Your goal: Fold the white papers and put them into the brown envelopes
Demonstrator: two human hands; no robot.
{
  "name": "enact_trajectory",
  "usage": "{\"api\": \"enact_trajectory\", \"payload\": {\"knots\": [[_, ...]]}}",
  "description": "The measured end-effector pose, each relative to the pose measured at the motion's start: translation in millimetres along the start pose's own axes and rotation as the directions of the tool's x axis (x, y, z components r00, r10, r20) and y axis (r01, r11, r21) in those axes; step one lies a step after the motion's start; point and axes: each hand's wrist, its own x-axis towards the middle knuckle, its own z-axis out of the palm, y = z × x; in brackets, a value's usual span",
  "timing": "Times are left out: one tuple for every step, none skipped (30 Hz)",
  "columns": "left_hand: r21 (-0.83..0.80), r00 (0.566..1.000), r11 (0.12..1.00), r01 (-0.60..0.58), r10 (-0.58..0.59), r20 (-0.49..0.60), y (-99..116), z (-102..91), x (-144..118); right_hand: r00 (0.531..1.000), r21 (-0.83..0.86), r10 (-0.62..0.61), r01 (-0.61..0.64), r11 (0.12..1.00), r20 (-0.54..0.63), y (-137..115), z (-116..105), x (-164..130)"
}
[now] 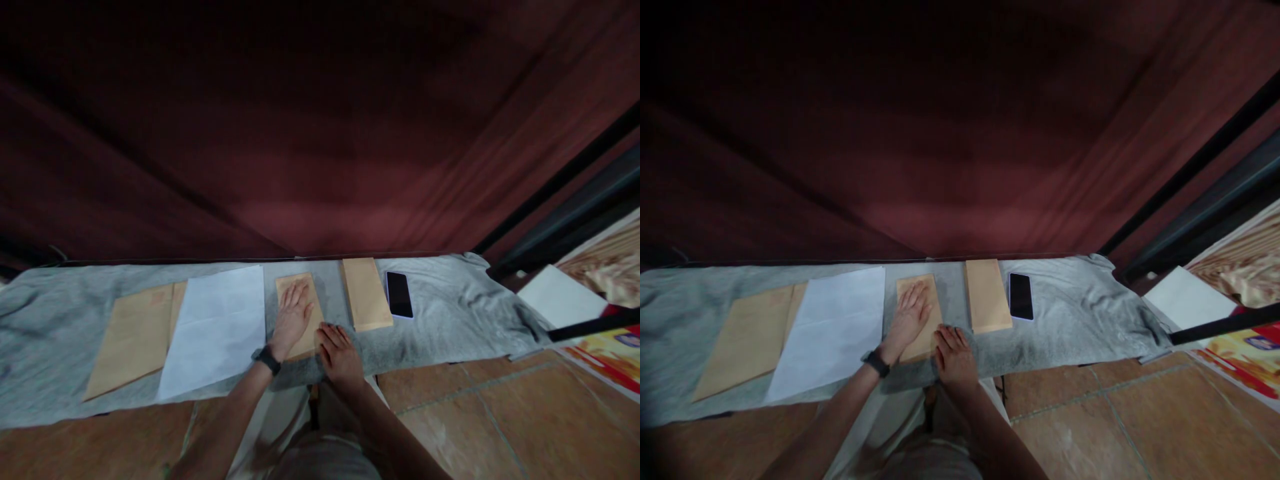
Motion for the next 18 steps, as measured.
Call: {"api": "enact_trajectory", "payload": {"knots": [[0.025,0.999,1.000,0.010,-0.011,0.030,-5.6,7.6,11.4,1.000,-0.004,-0.003,0.003,1.000,-0.005,-0.4,-0.6,0.1],[0.049,0.998,0.999,0.019,-0.022,0.063,-11.2,14.4,20.7,1.000,-0.009,-0.009,0.009,1.000,-0.011,-0.9,-1.3,0.2],[0.070,0.994,0.997,0.020,-0.028,0.102,-16.5,20.2,27.8,1.000,-0.016,-0.018,0.018,1.000,-0.018,-1.3,-2.1,0.3],[0.091,0.990,0.996,0.017,-0.029,0.137,-21.1,25.1,32.8,0.999,-0.021,-0.030,0.029,0.999,-0.027,-1.8,-3.0,0.3],[0.110,0.986,0.994,0.010,-0.028,0.163,-24.9,29.0,35.6,0.999,-0.027,-0.042,0.041,0.999,-0.035,-2.3,-3.8,0.4],[0.128,0.983,0.992,0.000,-0.023,0.183,-27.7,32.0,36.6,0.998,-0.032,-0.052,0.051,0.998,-0.042,-2.9,-4.4,0.4],[0.143,0.980,0.990,-0.013,-0.016,0.196,-29.7,34.3,36.1,0.997,-0.037,-0.057,0.056,0.998,-0.049,-3.4,-4.8,0.4],[0.155,0.979,0.988,-0.027,-0.005,0.205,-31.0,35.9,34.4,0.997,-0.041,-0.059,0.057,0.998,-0.054,-3.9,-4.9,0.4],[0.163,0.978,0.986,-0.042,0.007,0.209,-31.5,37.1,31.8,0.997,-0.046,-0.058,0.055,0.997,-0.056,-4.3,-4.7,0.3],[0.167,0.978,0.984,-0.058,0.022,0.209,-31.6,37.9,28.5,0.997,-0.050,-0.056,0.054,0.997,-0.053,-4.5,-4.3,0.1],[0.166,0.977,0.983,-0.076,0.040,0.209,-31.2,38.5,24.7,0.997,-0.054,-0.054,0.051,0.997,-0.051,-4.6,-3.7,-0.1],[0.160,0.977,0.983,-0.094,0.060,0.207,-30.6,38.9,20.3,0.997,-0.057,-0.050,0.047,0.997,-0.051,-4.6,-3.0,-0.3],[0.151,0.976,0.982,-0.113,0.080,0.204,-29.6,39.2,15.4,0.998,-0.060,-0.046,0.043,0.997,-0.052,-4.4,-2.3,-0.5],[0.140,0.974,0.981,-0.131,0.101,0.204,-28.5,39.3,9.9,0.998,-0.061,-0.043,0.040,0.997,-0.054,-4.0,-1.9,-0.6],[0.128,0.971,0.980,-0.150,0.122,0.205,-27.2,39.2,3.7,0.998,-0.061,-0.042,0.038,0.997,-0.055,-3.6,-1.6,-0.7],[0.114,0.968,0.979,-0.167,0.141,0.207,-25.9,39.0,-3.2,0.998,-0.060,-0.041,0.038,0.998,-0.055,-3.0,-1.6,-0.8],[0.099,0.966,0.979,-0.181,0.157,0.207,-24.6,38.4,-10.8,0.998,-0.056,-0.041,0.038,0.998,-0.053,-2.4,-1.8,-0.7],[0.084,0.963,0.978,-0.192,0.172,0.206,-23.3,37.4,-19.1,0.998,-0.052,-0.044,0.041,0.998,-0.047,-1.6,-2.1,-0.6]]}}
